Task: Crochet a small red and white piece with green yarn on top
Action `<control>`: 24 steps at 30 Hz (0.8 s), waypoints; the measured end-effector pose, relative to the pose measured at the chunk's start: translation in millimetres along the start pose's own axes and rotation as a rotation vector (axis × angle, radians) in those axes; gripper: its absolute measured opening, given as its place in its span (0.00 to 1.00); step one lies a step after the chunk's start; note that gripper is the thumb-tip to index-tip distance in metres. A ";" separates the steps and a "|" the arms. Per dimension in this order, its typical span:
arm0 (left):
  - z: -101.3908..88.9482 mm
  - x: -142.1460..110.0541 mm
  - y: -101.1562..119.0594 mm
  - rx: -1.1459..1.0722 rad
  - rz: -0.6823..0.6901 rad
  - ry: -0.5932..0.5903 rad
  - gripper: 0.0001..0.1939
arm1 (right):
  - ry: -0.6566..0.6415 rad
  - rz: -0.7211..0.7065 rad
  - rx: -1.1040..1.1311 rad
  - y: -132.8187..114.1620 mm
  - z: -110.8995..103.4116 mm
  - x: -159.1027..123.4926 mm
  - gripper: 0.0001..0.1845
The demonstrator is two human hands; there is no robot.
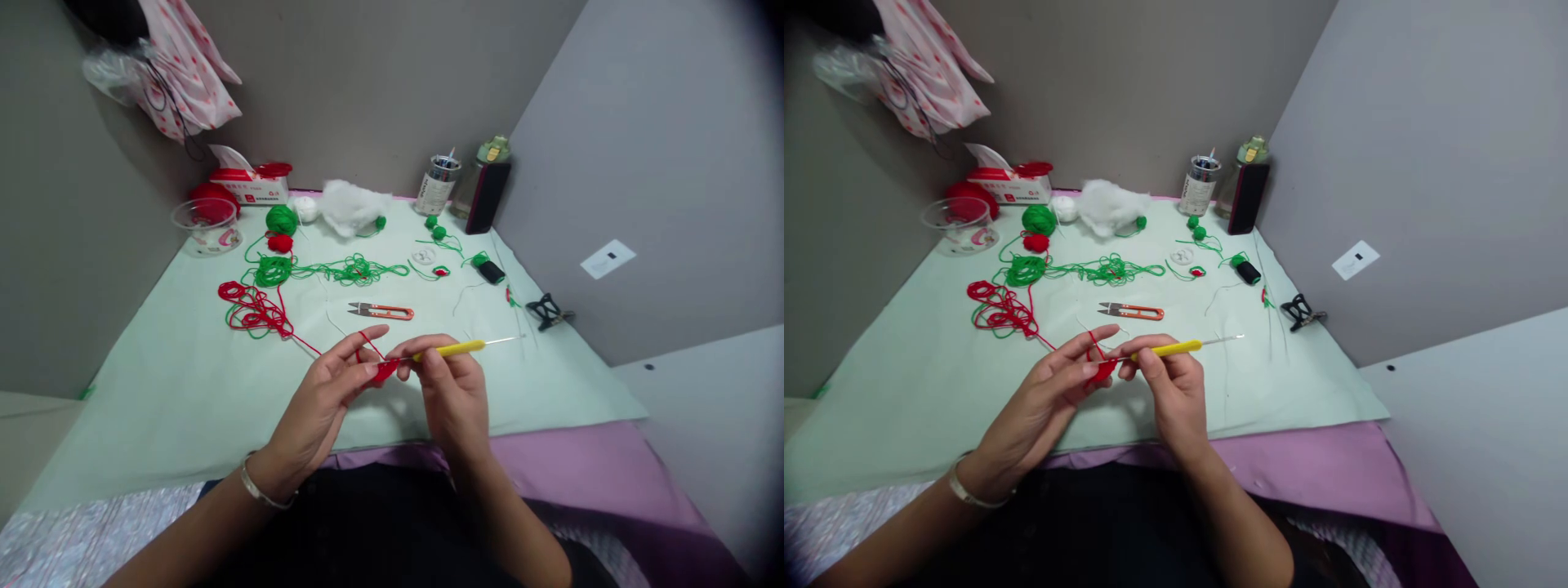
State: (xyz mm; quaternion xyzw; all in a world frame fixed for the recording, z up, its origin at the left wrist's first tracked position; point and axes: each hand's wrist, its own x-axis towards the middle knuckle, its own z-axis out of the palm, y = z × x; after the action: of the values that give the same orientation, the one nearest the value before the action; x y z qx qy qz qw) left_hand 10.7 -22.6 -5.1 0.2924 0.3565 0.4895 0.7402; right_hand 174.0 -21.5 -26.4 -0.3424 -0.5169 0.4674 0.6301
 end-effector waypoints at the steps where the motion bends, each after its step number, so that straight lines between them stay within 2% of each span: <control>1: -0.6 -0.2 0.9 0.004 -0.002 0.001 0.21 | -0.006 0.009 0.007 -0.2 -0.8 0.0 0.11; 4: -2.2 -0.7 1.7 0.039 0.032 0.026 0.20 | -0.001 -0.063 -0.133 -3.3 0.0 -3.3 0.11; 6: -2.5 -1.0 0.6 0.085 0.085 0.049 0.19 | -0.024 -0.205 -0.320 -6.0 1.7 -6.6 0.11; 9: -0.9 -1.7 -2.5 0.112 0.122 0.054 0.20 | -0.089 -0.494 -0.609 -5.7 3.8 -10.5 0.15; 11: 1.0 -2.1 -4.1 0.072 0.100 0.040 0.23 | -0.089 -0.654 -0.781 -2.1 4.6 -12.3 0.18; 13: 2.4 -1.9 -4.2 -0.003 0.040 0.019 0.25 | -0.065 -0.731 -0.882 2.0 5.0 -13.5 0.21; 15: 2.4 -0.9 -2.7 -0.091 -0.054 -0.019 0.25 | -0.034 -0.686 -0.836 3.8 4.9 -13.8 0.20; 18: 0.5 0.8 1.1 -0.165 -0.137 -0.020 0.23 | 0.053 -0.467 -0.541 1.1 4.3 -11.9 0.14; 21: 0.5 0.5 3.1 -0.136 -0.071 0.029 0.21 | 0.085 -0.256 -0.231 -3.1 5.2 -7.5 0.12; 24: 3.1 -1.5 1.0 -0.037 0.015 0.012 0.21 | 0.036 -0.194 -0.149 -4.6 8.1 -2.9 0.10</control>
State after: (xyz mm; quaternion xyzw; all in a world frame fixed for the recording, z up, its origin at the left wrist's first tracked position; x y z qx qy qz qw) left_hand 12.3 -23.9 -2.2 0.2782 0.3497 0.5031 0.7397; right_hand 167.1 -26.2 -21.3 -0.3450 -0.5697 0.3582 0.6543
